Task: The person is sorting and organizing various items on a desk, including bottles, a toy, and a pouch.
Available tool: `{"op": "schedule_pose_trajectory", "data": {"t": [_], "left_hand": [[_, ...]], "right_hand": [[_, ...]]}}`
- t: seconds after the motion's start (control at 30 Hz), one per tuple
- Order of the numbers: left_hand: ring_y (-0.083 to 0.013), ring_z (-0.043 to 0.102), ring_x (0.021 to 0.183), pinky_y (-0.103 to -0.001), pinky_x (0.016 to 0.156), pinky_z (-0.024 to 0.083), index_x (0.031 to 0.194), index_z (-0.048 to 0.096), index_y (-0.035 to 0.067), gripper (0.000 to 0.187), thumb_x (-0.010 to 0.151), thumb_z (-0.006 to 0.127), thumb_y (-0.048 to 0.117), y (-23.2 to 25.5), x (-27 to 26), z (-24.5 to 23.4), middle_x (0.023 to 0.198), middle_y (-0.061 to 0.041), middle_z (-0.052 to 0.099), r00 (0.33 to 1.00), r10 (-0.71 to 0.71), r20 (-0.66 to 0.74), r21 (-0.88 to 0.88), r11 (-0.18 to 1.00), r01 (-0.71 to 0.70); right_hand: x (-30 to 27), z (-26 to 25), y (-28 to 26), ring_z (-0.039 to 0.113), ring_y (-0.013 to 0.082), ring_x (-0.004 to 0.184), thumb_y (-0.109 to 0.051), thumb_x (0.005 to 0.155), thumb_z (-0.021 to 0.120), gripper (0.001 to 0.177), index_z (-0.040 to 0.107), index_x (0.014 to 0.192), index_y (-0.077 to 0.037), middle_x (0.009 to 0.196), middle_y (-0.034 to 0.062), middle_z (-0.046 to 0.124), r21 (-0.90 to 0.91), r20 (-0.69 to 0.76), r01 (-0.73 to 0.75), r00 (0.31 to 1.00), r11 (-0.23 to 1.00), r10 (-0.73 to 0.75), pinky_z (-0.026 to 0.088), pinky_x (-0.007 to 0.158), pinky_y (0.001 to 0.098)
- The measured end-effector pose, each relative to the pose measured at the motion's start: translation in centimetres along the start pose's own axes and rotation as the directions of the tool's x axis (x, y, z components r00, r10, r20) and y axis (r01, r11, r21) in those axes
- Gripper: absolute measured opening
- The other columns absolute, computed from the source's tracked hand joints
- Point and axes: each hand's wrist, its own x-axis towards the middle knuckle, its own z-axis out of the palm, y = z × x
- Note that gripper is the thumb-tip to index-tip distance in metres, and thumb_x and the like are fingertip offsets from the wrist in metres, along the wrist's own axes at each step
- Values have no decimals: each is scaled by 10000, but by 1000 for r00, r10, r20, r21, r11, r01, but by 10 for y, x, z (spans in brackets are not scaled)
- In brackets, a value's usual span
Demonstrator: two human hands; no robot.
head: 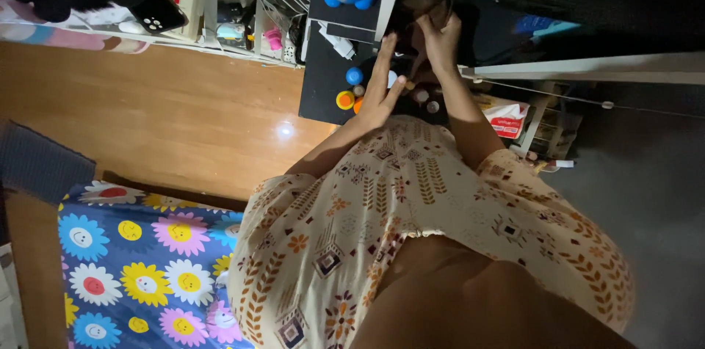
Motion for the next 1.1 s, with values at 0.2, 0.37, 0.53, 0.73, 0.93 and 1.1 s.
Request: {"op": "schedule_pose_trajectory", "data": {"t": [0.2, 0.37, 0.53, 0.73, 0.93, 1.1], "left_hand": [[-344, 155, 1651, -467, 1366, 149, 1673, 118, 48, 695, 1134, 486, 285, -9, -1, 0, 1750, -191, 156, 999, -22, 30, -14, 1000, 23], [-350, 145, 1647, -468, 1359, 143, 1670, 113, 44, 699, 1125, 501, 246, -12, -1, -1, 1745, -202, 154, 999, -35, 34, -5, 999, 35], [-343, 148, 1649, -464, 1359, 144, 1667, 129, 43, 691, 1118, 508, 224, -8, -2, -4, 1744, -194, 166, 998, -59, 33, -2, 998, 59], [-327, 140, 1658, -457, 1368, 129, 1679, 106, 50, 710, 1124, 510, 233, 5, -13, -8, 1757, -177, 153, 997, -69, 33, -31, 997, 70], [-299, 153, 1668, -449, 1382, 132, 1673, 203, 54, 642, 1128, 508, 203, 10, -34, -18, 1759, -168, 215, 991, -134, -5, -20, 991, 134], [-544, 439, 1156, -593, 1019, 363, 1675, 347, 135, 686, 1019, 545, 128, 39, -42, -39, 1337, -398, 474, 551, -829, -98, -250, 557, 792]], "right_hand": [[14, -8, 64, 624, 170, 808, -111, 1003, 779, 246, 667, 915, 90, 863, 78, 687, -201, -50, -151, 988, 968, 144, 520, 801, 329], [27, -15, 103, 546, 166, 890, 0, 960, 649, 105, 601, 1012, 78, 972, 82, 590, -146, -37, -7, 999, 989, 1, 464, 868, 319], [26, -11, 105, 566, 146, 860, -27, 964, 609, 71, 632, 996, 32, 909, 37, 604, -124, -13, -137, 991, 983, 136, 468, 832, 314], [31, -32, 211, 590, 285, 1068, -29, 1021, 679, 311, 514, 1247, 105, 1160, 217, 576, -304, -78, -124, 991, 945, 105, 531, 1047, 389], [4, -41, 112, 69, 323, 1639, -64, 1062, 696, 924, 1, 1667, 12, 1752, 232, 58, -204, 22, 143, 990, 969, -141, 89, 1356, 420], [-55, -53, 13, 468, 297, 1480, -215, 1108, 721, 632, 378, 1598, -9, 1625, 193, 479, -38, -46, 85, 995, 996, -87, 333, 1279, 387]]}}
